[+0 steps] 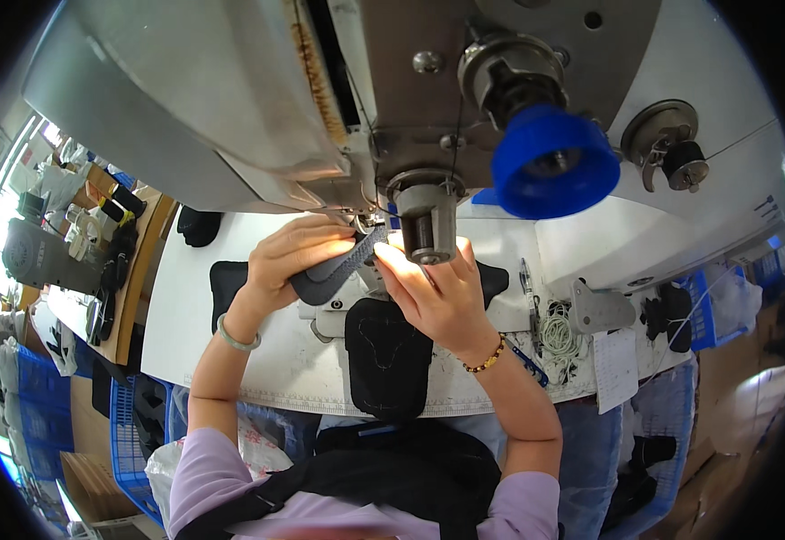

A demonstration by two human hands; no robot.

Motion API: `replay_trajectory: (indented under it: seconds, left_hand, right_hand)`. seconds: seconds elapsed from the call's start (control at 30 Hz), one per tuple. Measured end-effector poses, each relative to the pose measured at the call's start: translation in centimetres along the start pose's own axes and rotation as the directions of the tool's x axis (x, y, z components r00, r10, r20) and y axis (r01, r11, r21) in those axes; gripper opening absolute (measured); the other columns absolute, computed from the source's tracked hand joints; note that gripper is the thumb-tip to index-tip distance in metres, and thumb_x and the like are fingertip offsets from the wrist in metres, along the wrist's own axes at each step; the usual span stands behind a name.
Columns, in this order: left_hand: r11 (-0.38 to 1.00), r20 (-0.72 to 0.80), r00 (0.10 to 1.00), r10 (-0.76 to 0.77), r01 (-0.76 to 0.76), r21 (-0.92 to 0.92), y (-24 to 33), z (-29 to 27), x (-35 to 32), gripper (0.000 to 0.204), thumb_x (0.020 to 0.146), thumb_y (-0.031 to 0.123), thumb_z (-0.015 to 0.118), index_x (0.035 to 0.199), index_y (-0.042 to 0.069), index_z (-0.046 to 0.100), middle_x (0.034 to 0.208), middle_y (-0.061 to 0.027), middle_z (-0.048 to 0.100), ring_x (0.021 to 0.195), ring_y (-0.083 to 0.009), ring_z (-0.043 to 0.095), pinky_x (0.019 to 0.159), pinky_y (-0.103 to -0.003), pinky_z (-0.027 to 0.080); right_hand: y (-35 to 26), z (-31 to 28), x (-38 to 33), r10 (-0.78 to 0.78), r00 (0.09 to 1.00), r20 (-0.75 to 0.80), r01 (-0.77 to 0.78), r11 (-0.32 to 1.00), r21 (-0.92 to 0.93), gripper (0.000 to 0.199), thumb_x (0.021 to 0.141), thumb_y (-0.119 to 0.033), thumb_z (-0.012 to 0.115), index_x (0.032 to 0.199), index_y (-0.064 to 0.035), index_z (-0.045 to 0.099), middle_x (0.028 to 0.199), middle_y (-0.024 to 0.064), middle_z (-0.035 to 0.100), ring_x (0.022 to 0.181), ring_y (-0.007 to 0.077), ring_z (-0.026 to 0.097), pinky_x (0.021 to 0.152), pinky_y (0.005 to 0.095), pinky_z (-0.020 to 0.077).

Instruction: Use a sewing machine to stitch components of a shoe upper together.

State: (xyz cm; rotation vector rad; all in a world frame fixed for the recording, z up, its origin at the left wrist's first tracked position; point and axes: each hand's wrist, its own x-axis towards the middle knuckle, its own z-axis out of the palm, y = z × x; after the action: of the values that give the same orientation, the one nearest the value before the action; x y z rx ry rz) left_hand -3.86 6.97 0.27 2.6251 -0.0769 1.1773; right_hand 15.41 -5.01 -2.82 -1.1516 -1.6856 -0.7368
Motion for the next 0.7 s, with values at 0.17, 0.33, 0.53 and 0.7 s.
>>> replay_trajectory:
  seconds: [0.17,0.33,0.53,0.7]
  left_hand:
    - [0.999,0.028,0.999,0.017,-0.019,0.042,1.0,-0.8,0.6,0.057,0.058,-0.004,0.066,0.113,0.005,0.062,0.116,-0.0078,0.063,0.105,-0.0289,0.061,0.088,-0.037,0.052]
    - [0.975,0.064,0.998,0.007,-0.021,0.221,3.0,-0.4,0.3,0.054,0.057,-0.004,0.061,0.111,-0.005,0.058,0.110,-0.0144,0.060,0.102,-0.0301,0.062,0.084,-0.037,0.052]
    - [0.879,-0.045,0.994,-0.103,0.113,0.463,6.9,2.7,1.3,0.053,0.056,-0.007,0.059,0.108,-0.009,0.056,0.106,-0.0197,0.058,0.099,-0.0339,0.061,0.082,-0.037,0.052]
    - [0.888,-0.029,0.990,-0.138,0.137,0.440,6.9,2.7,0.9,0.040,0.071,-0.003,0.055,0.110,-0.013,0.054,0.109,-0.0211,0.054,0.108,-0.0369,0.057,0.087,-0.039,0.050]
  right_hand:
    - [-0.3,0.0,-0.6,-0.020,1.000,-0.004,0.020,1.000,0.012,0.029,0.073,-0.004,0.075,0.099,-0.0085,0.063,0.101,0.0039,0.062,0.096,0.0223,0.060,0.079,0.0325,0.0452]
    - [-0.6,-0.1,-0.7,-0.026,1.000,-0.003,0.026,0.998,0.052,0.034,0.072,-0.006,0.077,0.102,-0.0085,0.060,0.101,0.0055,0.061,0.095,0.0244,0.060,0.079,0.0336,0.0464]
    - [-0.2,-0.6,-1.0,-0.098,0.995,-0.025,0.101,0.976,0.194,0.048,0.066,-0.003,0.073,0.111,-0.0108,0.057,0.108,0.0029,0.058,0.087,0.0176,0.058,0.071,0.0290,0.0432]
    - [0.0,-2.0,0.0,-0.184,0.983,0.020,0.178,0.970,0.163,0.036,0.070,-0.002,0.072,0.104,-0.0081,0.060,0.108,0.0037,0.060,0.089,0.0158,0.061,0.071,0.0268,0.0431]
